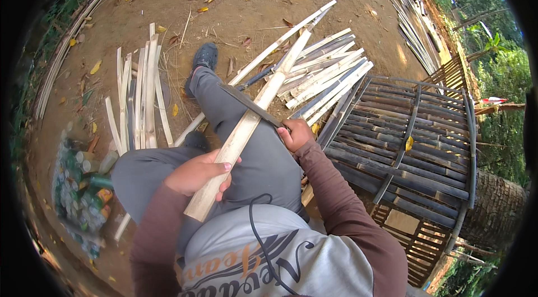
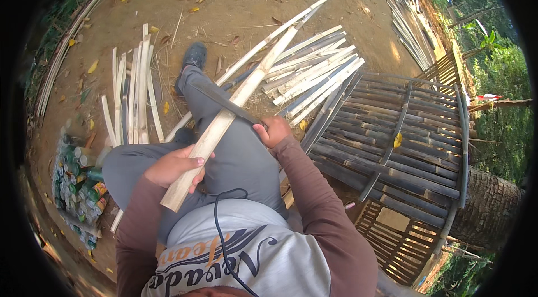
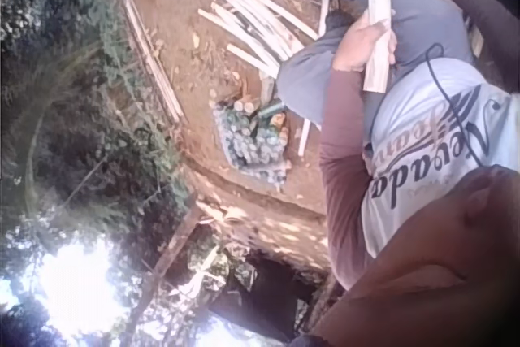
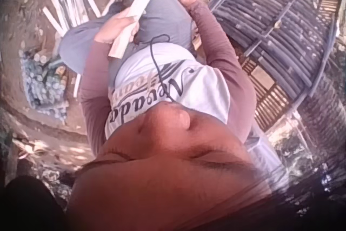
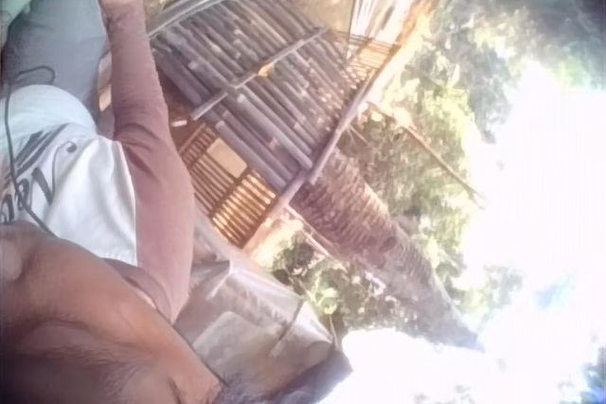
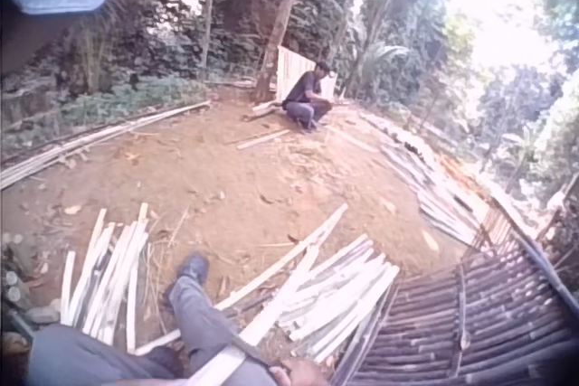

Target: The person uses a large knife to shave and smooth long strips of bamboo, holding the strips on their lap while sitting on the ground.

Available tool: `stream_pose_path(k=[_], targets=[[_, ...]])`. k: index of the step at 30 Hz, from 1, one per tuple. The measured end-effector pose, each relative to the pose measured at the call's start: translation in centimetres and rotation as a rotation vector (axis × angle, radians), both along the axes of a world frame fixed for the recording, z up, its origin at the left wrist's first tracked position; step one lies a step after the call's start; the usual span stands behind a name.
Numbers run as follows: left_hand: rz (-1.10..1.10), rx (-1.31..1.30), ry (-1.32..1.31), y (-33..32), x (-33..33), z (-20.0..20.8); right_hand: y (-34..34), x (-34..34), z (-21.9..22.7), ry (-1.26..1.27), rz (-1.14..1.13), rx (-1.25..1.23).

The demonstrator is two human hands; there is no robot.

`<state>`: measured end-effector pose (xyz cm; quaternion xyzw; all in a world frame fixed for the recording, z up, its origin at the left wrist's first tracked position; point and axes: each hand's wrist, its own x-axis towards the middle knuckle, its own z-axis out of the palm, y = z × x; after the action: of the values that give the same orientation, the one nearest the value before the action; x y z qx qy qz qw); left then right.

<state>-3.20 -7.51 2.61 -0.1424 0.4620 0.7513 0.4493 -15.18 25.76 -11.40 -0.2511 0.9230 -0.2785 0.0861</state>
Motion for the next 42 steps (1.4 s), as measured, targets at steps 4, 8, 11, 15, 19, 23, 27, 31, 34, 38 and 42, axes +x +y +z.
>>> stream_pose_path(k=[4, 8, 11, 15, 19, 23, 27, 31, 34, 38, 42], targets=[[0.076, -0.062, 0.03, -0.8, -0.5, -1.2, -3.8, -2.4, -0.8, 0.04, -0.024, -0.019], [0.09, 0.005, 0.024, -0.8, -0.1, -1.1, -3.7, -2.3, 0.0, 0.058, 0.033, -0.004], [0.064, 0.04, 0.006, 0.3, 0.5, -0.5, -3.5, 0.8, 4.4, 0.005, 0.091, -0.033], [-0.054, 0.107, -0.043, 1.7, 0.9, -1.1, 0.0, 2.3, 4.2, -0.075, -0.155, 0.012], [-0.128, 0.095, -0.031, 2.7, 1.0, -1.2, 1.5, 4.5, 3.0, -0.09, -0.261, 0.02], [-0.174, 0.064, 0.01, 3.5, 1.4, -2.1, 2.7, 4.6, 1.6, -0.163, -0.178, -0.018], [-0.136, -0.012, 0.017, 3.9, 0.3, -2.0, 1.1, 3.1, 0.6, -0.102, -0.249, -0.019], [-0.163, 0.011, 0.025, 3.1, 0.8, -1.9, 0.7, 4.4, 0.6, 0.018, -0.195, -0.002], [-0.11, -0.004, -0.003, 3.7, 0.5, -1.5, 1.8, 2.2, -0.1, -0.112, -0.378, 0.076], [-0.131, 0.045, 0.007, 3.4, 0.4, -2.1, 1.4, 3.3, 1.2, 0.007, -0.143, -0.087], [-0.171, 0.033, -0.019, 3.6, 0.5, -1.6, 3.3, 1.3, -1.8, -0.079, -0.412, 0.126]])
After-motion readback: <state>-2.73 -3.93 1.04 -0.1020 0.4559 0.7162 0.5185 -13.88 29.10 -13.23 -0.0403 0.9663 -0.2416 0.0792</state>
